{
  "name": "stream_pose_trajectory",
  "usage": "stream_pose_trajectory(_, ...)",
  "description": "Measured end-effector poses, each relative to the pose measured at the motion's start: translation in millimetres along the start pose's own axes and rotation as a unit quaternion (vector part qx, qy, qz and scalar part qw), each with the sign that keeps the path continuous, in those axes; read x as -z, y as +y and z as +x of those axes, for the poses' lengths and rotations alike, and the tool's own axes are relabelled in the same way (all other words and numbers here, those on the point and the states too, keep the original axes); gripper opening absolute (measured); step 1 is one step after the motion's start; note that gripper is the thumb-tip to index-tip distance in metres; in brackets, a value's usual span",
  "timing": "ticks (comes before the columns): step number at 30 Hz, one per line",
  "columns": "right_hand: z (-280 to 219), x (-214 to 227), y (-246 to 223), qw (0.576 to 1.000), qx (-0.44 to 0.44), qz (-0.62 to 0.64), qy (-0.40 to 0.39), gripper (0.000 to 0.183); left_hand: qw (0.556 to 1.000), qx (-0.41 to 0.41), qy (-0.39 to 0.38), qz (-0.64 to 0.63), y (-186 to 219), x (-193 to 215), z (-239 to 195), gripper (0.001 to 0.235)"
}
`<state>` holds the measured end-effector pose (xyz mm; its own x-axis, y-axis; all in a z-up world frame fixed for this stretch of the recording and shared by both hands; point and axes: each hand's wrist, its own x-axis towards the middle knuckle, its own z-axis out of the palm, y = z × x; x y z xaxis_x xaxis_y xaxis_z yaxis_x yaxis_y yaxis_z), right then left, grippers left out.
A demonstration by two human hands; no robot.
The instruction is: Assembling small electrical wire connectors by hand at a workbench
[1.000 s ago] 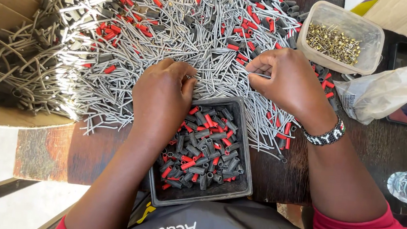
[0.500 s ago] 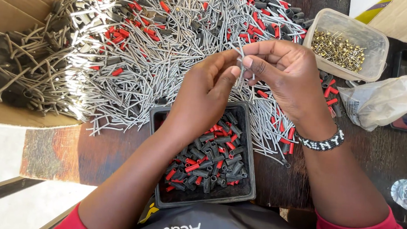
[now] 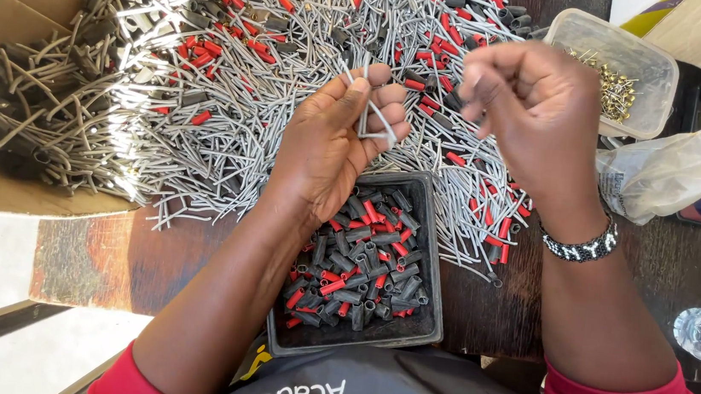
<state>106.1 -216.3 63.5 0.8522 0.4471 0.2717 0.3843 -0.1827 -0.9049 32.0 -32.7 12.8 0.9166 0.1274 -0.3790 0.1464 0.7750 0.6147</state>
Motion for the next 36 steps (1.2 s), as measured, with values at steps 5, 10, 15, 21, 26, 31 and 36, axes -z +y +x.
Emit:
stream_pose_trajectory(5, 1, 0, 13, 0.933, -0.049, -0.319, -0.158, 0.008, 0.998, -0.061, -0.002, 0.019, 13, 7, -4, 0.026)
stream_pose_trajectory(10, -8, -15, 45, 0.920, -0.007, -0.361, -0.153, 0.010, 0.994, -0.101, 0.028, 0.032, 37, 25, -8, 0.024)
stream_pose_trajectory(15, -10, -20, 44, 0.914, 0.067, -0.379, -0.128, 0.013, 0.973, -0.202, -0.005, 0.108, 61, 34, -6, 0.025)
stream_pose_trajectory(21, -4, -25, 14, 0.930, -0.017, -0.338, -0.143, 0.018, 0.758, -0.348, 0.119, 0.539, 64, 47, -5, 0.029)
stream_pose_trajectory(26, -2, -27, 27, 0.933, -0.069, -0.323, -0.141, 0.021, 0.655, -0.290, 0.054, 0.696, 68, 56, -1, 0.030)
stream_pose_trajectory(31, -3, -28, 47, 0.938, -0.028, -0.327, -0.110, 0.018, 0.619, -0.261, 0.037, 0.740, 68, 57, -6, 0.047)
stream_pose_trajectory(36, -5, -31, 54, 0.947, -0.021, -0.303, -0.102, 0.018, 0.602, -0.279, 0.078, 0.744, 49, 69, 2, 0.032)
